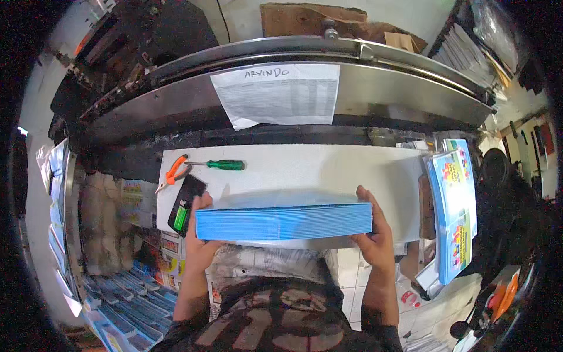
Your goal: The person flips through the pages of a booklet, organizes printed papers into stacks, and uses a screwdriver and pliers to adjust a mechanical stapler or binding machine to secure the booklets.
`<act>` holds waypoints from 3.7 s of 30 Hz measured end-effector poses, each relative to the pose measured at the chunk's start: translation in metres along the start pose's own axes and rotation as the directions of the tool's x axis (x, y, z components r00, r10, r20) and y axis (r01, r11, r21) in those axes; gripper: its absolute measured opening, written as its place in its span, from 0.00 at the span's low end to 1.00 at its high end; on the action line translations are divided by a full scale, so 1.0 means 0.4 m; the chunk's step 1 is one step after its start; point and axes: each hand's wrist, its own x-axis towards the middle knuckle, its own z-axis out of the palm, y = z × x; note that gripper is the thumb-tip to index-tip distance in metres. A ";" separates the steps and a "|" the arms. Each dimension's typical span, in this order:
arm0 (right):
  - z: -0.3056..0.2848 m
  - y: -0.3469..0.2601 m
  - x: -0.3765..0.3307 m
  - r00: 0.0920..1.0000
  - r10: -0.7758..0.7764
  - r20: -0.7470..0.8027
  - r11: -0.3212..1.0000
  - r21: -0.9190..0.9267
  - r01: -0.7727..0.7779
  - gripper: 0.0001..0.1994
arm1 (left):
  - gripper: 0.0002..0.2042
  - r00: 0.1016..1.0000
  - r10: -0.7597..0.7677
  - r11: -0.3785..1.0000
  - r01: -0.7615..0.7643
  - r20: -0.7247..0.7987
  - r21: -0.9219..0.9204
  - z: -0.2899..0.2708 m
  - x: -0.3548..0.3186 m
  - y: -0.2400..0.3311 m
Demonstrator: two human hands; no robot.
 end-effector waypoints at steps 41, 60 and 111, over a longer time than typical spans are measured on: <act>0.261 -0.623 0.184 0.713 -0.158 0.683 0.372 -0.628 0.684 0.27 | 0.47 0.970 0.192 0.978 -0.176 0.147 -0.115 0.133 0.060 0.165; 0.229 -0.151 0.070 0.919 -0.257 0.299 0.961 0.177 0.212 0.54 | 0.57 0.896 0.346 0.932 -0.362 0.277 0.006 0.147 0.059 0.200; -0.037 -0.028 0.021 0.958 0.277 -0.072 0.943 -0.169 -0.285 0.23 | 0.27 0.979 -0.178 0.921 0.131 0.096 0.366 0.070 0.149 0.018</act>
